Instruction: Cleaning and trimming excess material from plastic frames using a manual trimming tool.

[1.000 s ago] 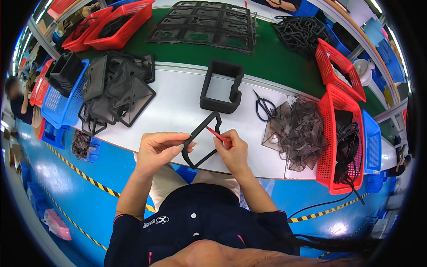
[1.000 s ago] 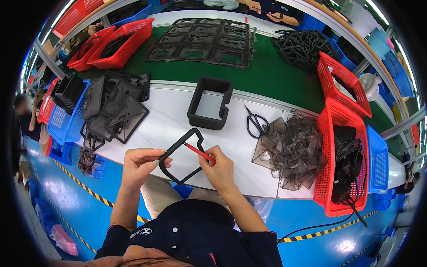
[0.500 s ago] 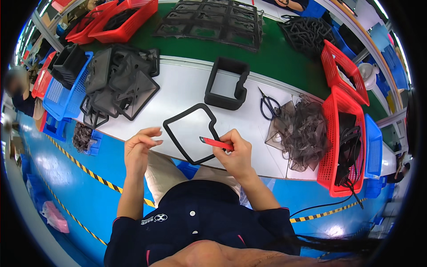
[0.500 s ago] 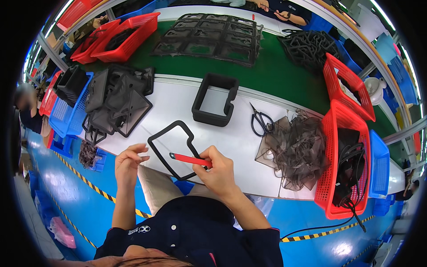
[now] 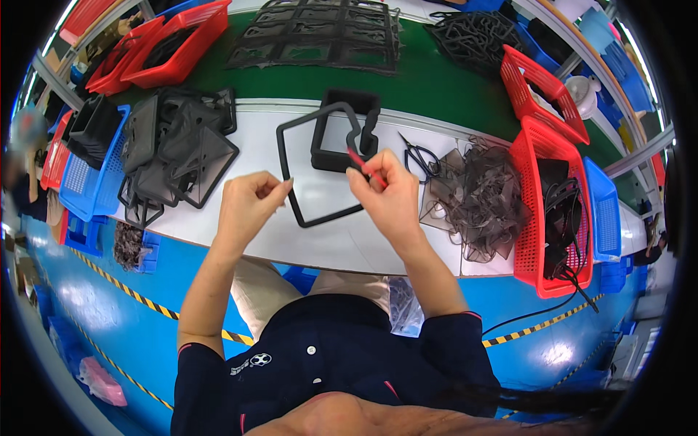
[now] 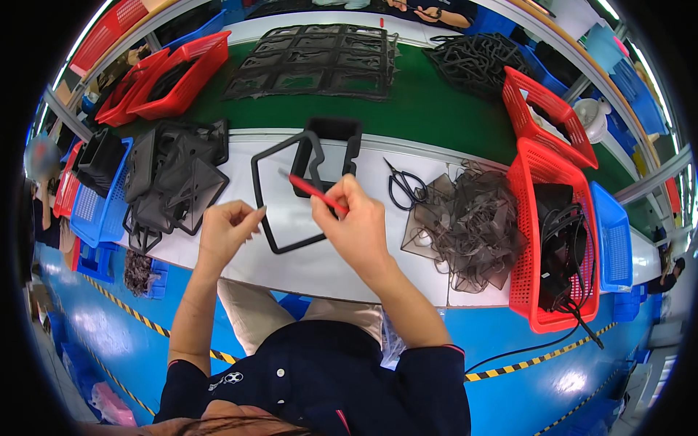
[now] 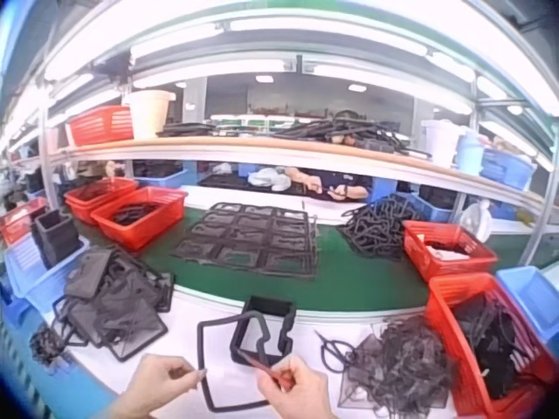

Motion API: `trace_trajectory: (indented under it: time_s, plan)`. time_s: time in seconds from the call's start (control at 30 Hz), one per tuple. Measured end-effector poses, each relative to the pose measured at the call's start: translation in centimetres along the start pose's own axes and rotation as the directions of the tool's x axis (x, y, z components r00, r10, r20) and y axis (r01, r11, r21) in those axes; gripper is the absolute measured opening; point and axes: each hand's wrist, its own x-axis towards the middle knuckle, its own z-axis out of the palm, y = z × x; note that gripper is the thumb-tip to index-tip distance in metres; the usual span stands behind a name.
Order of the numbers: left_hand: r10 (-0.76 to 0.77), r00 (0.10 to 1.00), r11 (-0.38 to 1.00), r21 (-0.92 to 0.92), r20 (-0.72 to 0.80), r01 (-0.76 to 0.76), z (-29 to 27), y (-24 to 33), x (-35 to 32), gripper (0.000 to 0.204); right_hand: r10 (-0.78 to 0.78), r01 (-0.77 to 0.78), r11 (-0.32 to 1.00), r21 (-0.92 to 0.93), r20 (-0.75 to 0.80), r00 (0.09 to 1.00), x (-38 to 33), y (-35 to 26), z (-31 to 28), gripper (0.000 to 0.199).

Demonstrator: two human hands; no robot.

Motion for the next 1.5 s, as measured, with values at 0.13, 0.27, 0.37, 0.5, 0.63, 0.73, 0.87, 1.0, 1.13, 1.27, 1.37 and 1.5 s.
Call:
trace_trajectory:
  time_s: [0.13, 0.27, 0.37, 0.5, 0.63, 0.73, 0.87, 1.0, 1.13, 1.27, 1.37, 1.5]
  plan:
    - [0.071, 0.997, 0.997, 0.003, 0.016, -0.071, 0.8, 2.9, 5.9, 0.026, 0.080, -0.080, 0.997, -0.003, -0.056, 0.995, 5.1, 0.5, -1.3, 0.024]
    - [-0.020, 0.997, 1.000, 0.000, 0.074, 0.020, 2.0, 2.7, 11.1, 0.033, 0.126, -0.135, 0.976, -0.173, -0.067, 0.990, 8.2, 2.5, -1.7, 0.027]
    - [-0.085, 0.991, 0.989, 0.127, 0.108, 0.071, 3.1, 1.3, 12.0, 0.038, 0.166, -0.168, 0.950, -0.264, -0.030, 0.986, 9.0, 4.7, -0.9, 0.029]
    - [-0.045, 0.997, 0.969, 0.247, 0.066, 0.027, 4.2, 1.0, 11.4, 0.039, 0.153, -0.152, 0.956, -0.252, -0.013, 0.988, 8.5, 5.8, -0.7, 0.028]
    - [0.076, 0.994, 0.919, 0.381, 0.080, -0.101, 4.2, 0.4, 11.6, 0.035, 0.160, -0.155, 0.961, -0.227, 0.000, 0.987, 8.6, 5.4, -0.7, 0.027]
    - [0.186, 0.982, 0.894, 0.409, 0.037, -0.185, 4.1, 0.6, 11.2, 0.035, 0.138, -0.135, 0.966, -0.218, 0.000, 0.990, 8.6, 5.6, -0.6, 0.030]
    - [0.137, 0.989, 0.906, 0.397, 0.056, -0.148, 4.4, 0.4, 11.1, 0.036, 0.158, -0.146, 0.951, -0.274, 0.023, 0.987, 8.4, 6.2, -0.6, 0.034]
    - [0.048, 0.999, 0.939, 0.340, -0.010, -0.042, 3.2, 1.4, 10.7, 0.030, 0.108, -0.105, 0.955, -0.279, -0.004, 0.994, 7.1, 4.0, -2.8, 0.035]
    - [0.187, 0.976, 0.978, 0.110, -0.114, -0.174, 1.0, 0.7, 10.3, 0.025, 0.055, -0.038, 0.967, -0.250, 0.060, 0.997, 2.3, 3.2, -5.6, 0.029]
    - [0.147, 0.989, 0.989, -0.032, -0.015, -0.147, 1.7, 2.2, 11.0, 0.033, 0.140, 0.016, 0.886, -0.463, 0.301, 0.943, -3.0, 4.6, -5.0, 0.023]
    - [0.162, 0.972, 0.985, 0.036, 0.171, -0.170, 3.8, 4.1, 11.0, 0.035, 0.148, 0.050, 0.849, -0.525, 0.329, 0.933, -4.2, 6.0, -3.5, 0.021]
    - [0.061, 0.930, 0.926, 0.328, 0.363, -0.188, 5.8, 5.0, 12.3, 0.036, 0.038, 0.171, 0.788, -0.592, 0.323, 0.945, -4.7, 6.3, -3.5, 0.015]
